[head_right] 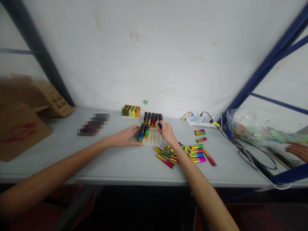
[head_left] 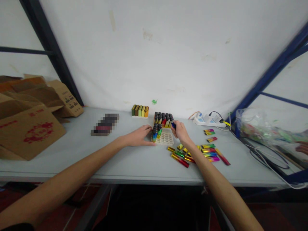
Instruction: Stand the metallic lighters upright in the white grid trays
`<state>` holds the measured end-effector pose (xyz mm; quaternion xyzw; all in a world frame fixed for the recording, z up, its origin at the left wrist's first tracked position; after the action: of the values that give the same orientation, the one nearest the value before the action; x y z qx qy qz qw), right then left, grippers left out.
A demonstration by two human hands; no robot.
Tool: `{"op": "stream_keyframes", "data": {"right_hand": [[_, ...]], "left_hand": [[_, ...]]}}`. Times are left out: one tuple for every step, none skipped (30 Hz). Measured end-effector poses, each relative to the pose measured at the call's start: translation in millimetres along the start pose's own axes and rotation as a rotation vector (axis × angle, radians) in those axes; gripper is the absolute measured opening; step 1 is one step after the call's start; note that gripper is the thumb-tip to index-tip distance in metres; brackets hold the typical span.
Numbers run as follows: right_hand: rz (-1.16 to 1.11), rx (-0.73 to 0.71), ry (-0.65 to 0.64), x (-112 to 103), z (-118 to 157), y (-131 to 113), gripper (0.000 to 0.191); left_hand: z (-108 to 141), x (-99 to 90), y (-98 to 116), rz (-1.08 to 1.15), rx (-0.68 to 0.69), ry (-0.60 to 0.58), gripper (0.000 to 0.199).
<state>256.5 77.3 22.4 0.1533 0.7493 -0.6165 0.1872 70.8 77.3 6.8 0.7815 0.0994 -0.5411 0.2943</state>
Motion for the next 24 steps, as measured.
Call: {"op": "stream_keyframes", "data": {"right_hand": [[-0.044, 0.016, 0.045, -4, 0, 0, 0.053], [-0.09, 0.037, 0.081, -7, 1, 1, 0.053], [-0.114, 0.052, 0.104, -9, 2, 2, 0.055], [-0.125, 0.061, 0.103, -9, 2, 1, 0.057], [-0.134, 0.069, 0.097, -9, 2, 1, 0.06], [-0.15, 0.077, 0.089, -8, 3, 1, 0.062], [-0.171, 0.084, 0.077, -6, 3, 1, 0.065], [-0.196, 0.086, 0.061, -4, 4, 1, 0.067], [-0.219, 0.083, 0.043, -2, 4, 1, 0.069], [-0.233, 0.071, 0.025, 0, 4, 0, 0.07], [-0.233, 0.048, 0.008, 2, 5, -2, 0.071], [-0.219, 0.014, -0.007, 3, 5, -5, 0.071], [-0.188, -0.029, -0.019, 3, 6, -9, 0.069], [-0.143, -0.078, -0.027, 3, 6, -14, 0.067], [-0.089, -0.132, -0.035, 3, 7, -19, 0.064], [-0.036, -0.184, -0.044, 3, 8, -25, 0.061], [0.011, -0.23, -0.058, 3, 10, -30, 0.058], [0.05, -0.269, -0.074, 3, 11, -34, 0.056], [0.076, -0.297, -0.084, 3, 11, -37, 0.054], [0.092, -0.318, -0.085, 2, 12, -39, 0.051], [0.103, -0.333, -0.074, 0, 12, -41, 0.05], [0.116, -0.343, -0.055, -2, 13, -42, 0.049], [0.127, -0.351, -0.036, -4, 13, -42, 0.049], [0.131, -0.354, -0.022, -5, 13, -42, 0.049]], "left_hand": [[0, -0.1, 0, 0.003, 0.004, 0.001, 0.08], [0, -0.2, 0, 0.007, 0.006, 0.001, 0.08], [0, -0.2, 0, 0.011, 0.004, 0.0, 0.08], [0, -0.1, 0, 0.013, 0.001, -0.002, 0.08], [0, -0.1, 0, 0.014, -0.003, -0.003, 0.08], [0, -0.1, 0, 0.014, -0.007, -0.004, 0.08], [0, -0.1, 0, 0.015, -0.008, -0.004, 0.079], [0, -0.2, 0, 0.015, -0.008, -0.004, 0.079], [0, -0.4, 0, 0.015, -0.008, -0.003, 0.079], [0, -0.5, 0, 0.015, -0.008, -0.003, 0.079], [0, -0.5, 0, 0.014, -0.01, -0.004, 0.079], [0, -0.5, 1, 0.013, -0.012, -0.005, 0.079], [0, -0.5, 1, 0.011, -0.013, -0.006, 0.079], [0, -0.4, 1, 0.01, -0.012, -0.006, 0.079], [0, -0.4, 1, 0.009, -0.011, -0.005, 0.078], [0, -0.4, 1, 0.008, -0.012, -0.004, 0.078], [0, -0.3, 0, 0.008, -0.015, -0.004, 0.078], [0, 0.1, 0, 0.009, -0.019, -0.006, 0.078], [0, 0.5, -1, 0.01, -0.023, -0.009, 0.078], [0, 0.8, -1, 0.01, -0.025, -0.011, 0.078], [0, 0.9, -1, 0.009, -0.023, -0.013, 0.078], [0, 0.9, -1, 0.007, -0.019, -0.013, 0.078], [0, 0.7, 0, 0.003, -0.016, -0.013, 0.078], [0, 0.5, 0, -0.001, -0.014, -0.012, 0.078]]}}
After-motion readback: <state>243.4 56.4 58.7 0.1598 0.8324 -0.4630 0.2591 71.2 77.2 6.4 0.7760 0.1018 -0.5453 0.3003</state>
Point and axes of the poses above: each hand's wrist, its own z-axis away from the middle knuckle, its own x-axis out of the palm, y = z × x, the point moved 9 cm from there along -z, towards the middle knuckle
